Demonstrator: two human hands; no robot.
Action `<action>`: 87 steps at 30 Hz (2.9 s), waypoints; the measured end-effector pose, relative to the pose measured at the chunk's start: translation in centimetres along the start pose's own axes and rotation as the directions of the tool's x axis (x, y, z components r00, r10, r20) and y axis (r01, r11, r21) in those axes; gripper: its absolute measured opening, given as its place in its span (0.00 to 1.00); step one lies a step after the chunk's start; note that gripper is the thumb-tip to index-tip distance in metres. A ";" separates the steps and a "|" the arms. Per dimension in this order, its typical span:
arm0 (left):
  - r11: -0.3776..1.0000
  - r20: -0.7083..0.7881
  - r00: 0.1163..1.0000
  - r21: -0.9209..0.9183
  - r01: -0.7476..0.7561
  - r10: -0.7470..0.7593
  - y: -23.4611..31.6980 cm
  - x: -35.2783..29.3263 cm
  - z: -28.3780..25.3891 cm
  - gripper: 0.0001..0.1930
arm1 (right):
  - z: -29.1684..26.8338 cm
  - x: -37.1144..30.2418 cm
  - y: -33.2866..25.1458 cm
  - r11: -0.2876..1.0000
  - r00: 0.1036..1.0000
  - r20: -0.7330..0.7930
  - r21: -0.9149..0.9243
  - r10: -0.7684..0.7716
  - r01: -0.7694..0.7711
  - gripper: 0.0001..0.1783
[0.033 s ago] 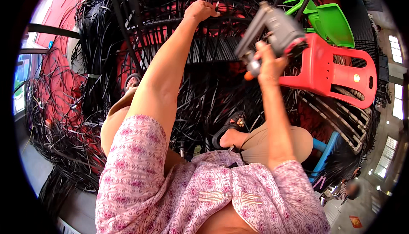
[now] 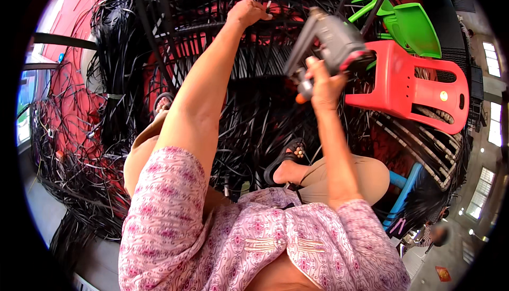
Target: The person weaves black plastic strips into a metal chair frame. They use a staple gun to secure the strips and pliers to cut them. The person works on the chair frame while sitting on the floor.
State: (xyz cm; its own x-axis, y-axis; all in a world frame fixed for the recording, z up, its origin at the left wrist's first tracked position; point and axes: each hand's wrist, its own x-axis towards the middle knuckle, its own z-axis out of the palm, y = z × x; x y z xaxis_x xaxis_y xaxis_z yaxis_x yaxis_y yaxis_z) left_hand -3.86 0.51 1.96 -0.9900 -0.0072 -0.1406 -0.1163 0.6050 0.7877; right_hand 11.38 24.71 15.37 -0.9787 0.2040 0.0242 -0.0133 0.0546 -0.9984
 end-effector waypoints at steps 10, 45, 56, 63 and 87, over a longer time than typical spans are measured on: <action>1.000 -0.021 1.000 0.022 0.020 -0.020 0.3 0.5 -0.2 0.21 | 3.5 -3.9 8.8 0.989 0.976 0.158 -0.028 0.149 -0.146 0.10; 0.997 -0.007 0.997 -0.022 0.076 -0.076 1.4 -0.3 -0.9 0.21 | 4.3 -2.7 10.1 0.992 0.979 0.164 -0.059 0.117 -0.109 0.08; 0.998 -0.054 0.996 -0.014 -0.068 0.067 0.6 -0.5 -0.4 0.22 | 4.0 -2.5 10.9 0.980 0.986 0.148 -0.192 0.081 -0.052 0.07; 0.991 -0.062 0.990 -0.029 -0.130 0.128 1.0 -2.9 -0.1 0.20 | 0.7 -2.3 1.8 0.993 0.995 0.011 0.071 0.097 -0.097 0.08; 0.965 -0.134 0.971 0.201 -0.168 0.197 -3.2 -14.0 9.4 0.15 | -57.8 -18.8 -22.9 0.993 0.796 -0.600 -0.028 0.074 -0.113 0.09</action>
State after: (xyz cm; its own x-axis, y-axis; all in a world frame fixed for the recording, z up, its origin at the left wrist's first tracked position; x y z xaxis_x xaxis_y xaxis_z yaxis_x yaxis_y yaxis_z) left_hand 11.17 6.18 -4.20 -0.9951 0.0051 0.0987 0.0696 0.7452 0.6631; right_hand 41.91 76.08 40.70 -0.6572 0.7533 -0.0241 0.1035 0.0585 -0.9929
